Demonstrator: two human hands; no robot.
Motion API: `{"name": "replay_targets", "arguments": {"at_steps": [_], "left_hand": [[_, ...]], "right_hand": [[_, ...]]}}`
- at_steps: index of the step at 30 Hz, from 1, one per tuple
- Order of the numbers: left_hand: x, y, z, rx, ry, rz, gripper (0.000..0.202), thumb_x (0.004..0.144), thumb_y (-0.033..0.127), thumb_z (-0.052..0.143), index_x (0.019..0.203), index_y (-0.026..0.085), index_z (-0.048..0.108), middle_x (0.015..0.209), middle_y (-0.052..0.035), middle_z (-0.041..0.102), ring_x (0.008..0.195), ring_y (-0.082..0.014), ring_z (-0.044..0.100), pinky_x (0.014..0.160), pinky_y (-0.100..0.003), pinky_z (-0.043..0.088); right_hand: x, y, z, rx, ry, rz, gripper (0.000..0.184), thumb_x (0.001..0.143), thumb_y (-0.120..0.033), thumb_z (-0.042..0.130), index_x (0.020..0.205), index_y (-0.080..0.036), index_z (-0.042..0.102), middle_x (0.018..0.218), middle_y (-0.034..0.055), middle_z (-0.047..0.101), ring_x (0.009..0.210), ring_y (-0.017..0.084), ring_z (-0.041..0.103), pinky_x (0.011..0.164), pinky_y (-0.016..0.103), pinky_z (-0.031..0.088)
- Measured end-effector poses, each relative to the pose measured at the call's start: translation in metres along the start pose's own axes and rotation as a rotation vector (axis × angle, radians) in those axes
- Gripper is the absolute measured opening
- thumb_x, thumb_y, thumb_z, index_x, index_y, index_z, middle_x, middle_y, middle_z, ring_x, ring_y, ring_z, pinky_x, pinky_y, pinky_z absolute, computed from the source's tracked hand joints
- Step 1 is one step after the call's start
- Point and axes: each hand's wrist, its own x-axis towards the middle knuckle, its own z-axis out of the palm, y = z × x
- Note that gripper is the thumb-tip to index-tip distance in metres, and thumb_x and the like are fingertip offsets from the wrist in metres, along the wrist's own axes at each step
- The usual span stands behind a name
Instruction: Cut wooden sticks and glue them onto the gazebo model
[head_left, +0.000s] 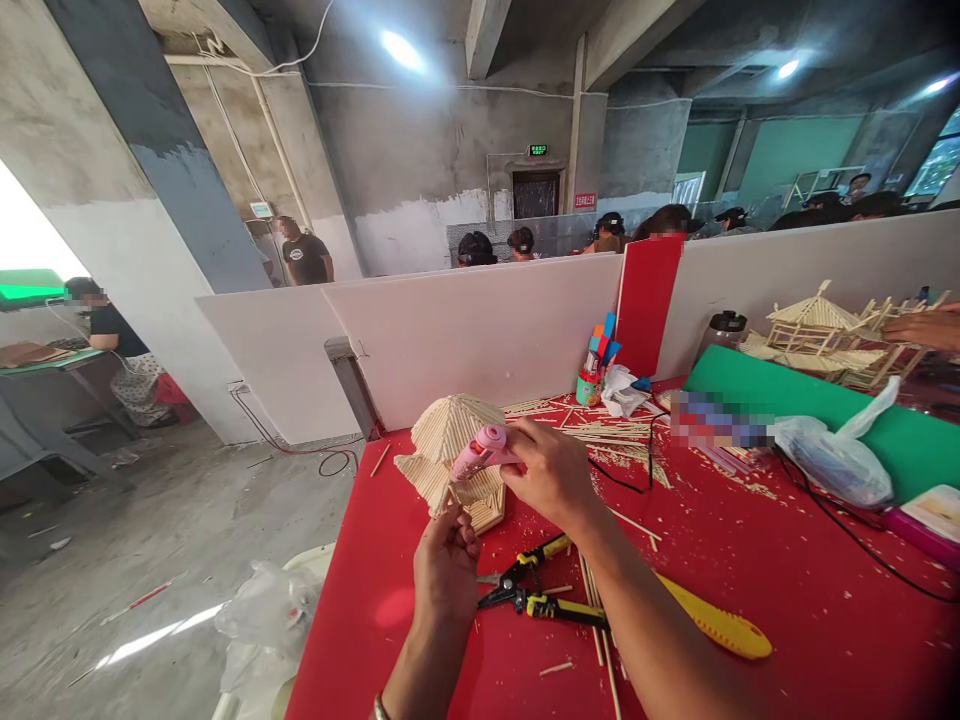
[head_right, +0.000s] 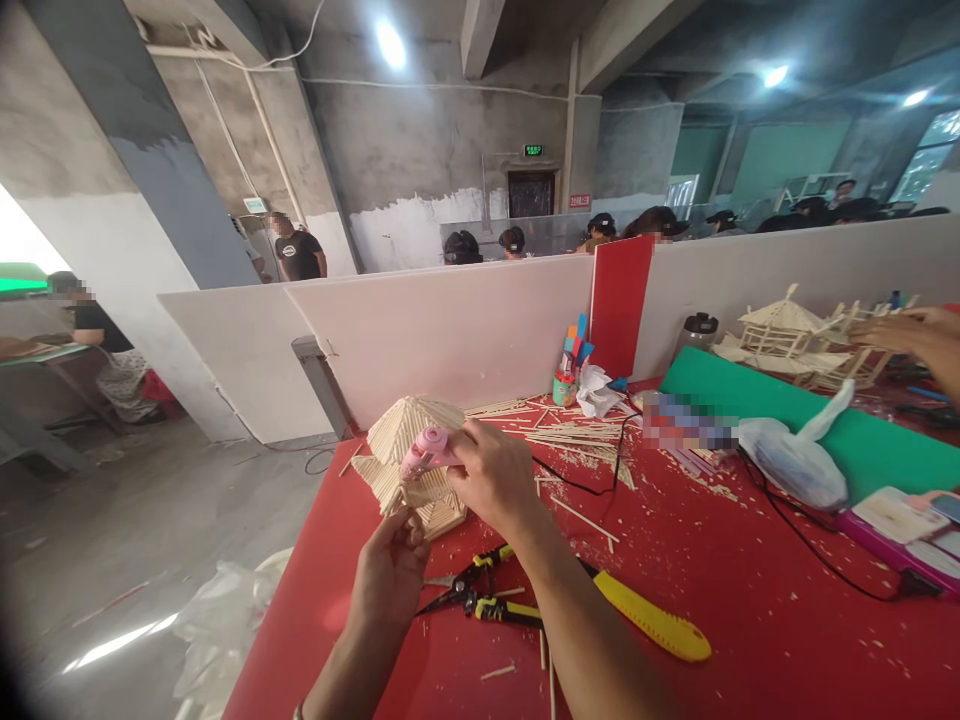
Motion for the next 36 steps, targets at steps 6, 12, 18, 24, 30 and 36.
{"name": "replay_targets", "arguments": {"at_steps": [6,12,18,24,30,36], "left_hand": [[0.0007,-0.0005,-0.0016,0.021,-0.002,0.021,0.021,0.055,0.015,0.078,0.064,0.013,0.059,0.055,0.0020,0.054,0.045,-0.0061,0.045,0.040,-0.017,0.036],[0.0016,-0.0008,-0.0023,0.023,0.005,0.025,0.022,0.055,0.016,0.079,0.064,0.013,0.059,0.054,0.0027,0.053,0.045,-0.0060,0.044,0.040,-0.017,0.036],[0.0045,-0.0020,-0.0048,0.041,0.010,0.024,0.024,0.055,0.018,0.081,0.062,0.014,0.059,0.054,0.0025,0.053,0.047,-0.0064,0.045,0.041,-0.017,0.037],[0.0027,-0.0030,-0.0034,0.042,0.046,0.029,0.025,0.060,0.018,0.081,0.064,0.015,0.057,0.055,0.0038,0.052,0.046,-0.0054,0.045,0.042,-0.015,0.037],[0.0015,-0.0040,-0.0017,0.014,0.069,0.039,0.026,0.058,0.015,0.083,0.066,0.014,0.058,0.056,0.0036,0.054,0.046,-0.0048,0.046,0.042,-0.015,0.037],[-0.0005,-0.0047,-0.0019,0.006,0.078,0.047,0.030,0.053,0.014,0.086,0.065,0.013,0.059,0.056,0.0035,0.054,0.046,-0.0050,0.045,0.040,-0.015,0.038]], "right_hand": [[0.0000,-0.0029,0.0015,-0.020,-0.006,-0.004,0.023,0.074,-0.010,0.062,0.092,-0.024,0.067,0.089,-0.0001,0.068,0.076,0.016,0.061,0.058,0.026,0.035],[-0.0009,-0.0015,0.0040,-0.031,0.001,-0.009,0.023,0.074,-0.011,0.063,0.092,-0.024,0.067,0.089,-0.0003,0.068,0.076,0.015,0.061,0.057,0.027,0.033],[-0.0009,-0.0007,0.0071,-0.036,0.043,-0.018,0.021,0.072,-0.010,0.061,0.087,-0.024,0.067,0.082,-0.0013,0.066,0.072,0.015,0.059,0.056,0.028,0.031],[-0.0015,-0.0008,0.0085,-0.010,0.045,-0.019,0.026,0.074,-0.011,0.062,0.095,-0.025,0.067,0.092,-0.0001,0.069,0.077,0.016,0.061,0.058,0.027,0.033],[-0.0018,-0.0009,0.0086,-0.022,0.021,-0.005,0.026,0.075,-0.012,0.062,0.097,-0.025,0.067,0.095,0.0009,0.069,0.079,0.016,0.061,0.059,0.027,0.034],[-0.0016,-0.0010,0.0072,-0.027,0.012,-0.007,0.026,0.075,-0.012,0.062,0.097,-0.025,0.067,0.092,0.0004,0.068,0.078,0.016,0.060,0.059,0.027,0.033]]}}
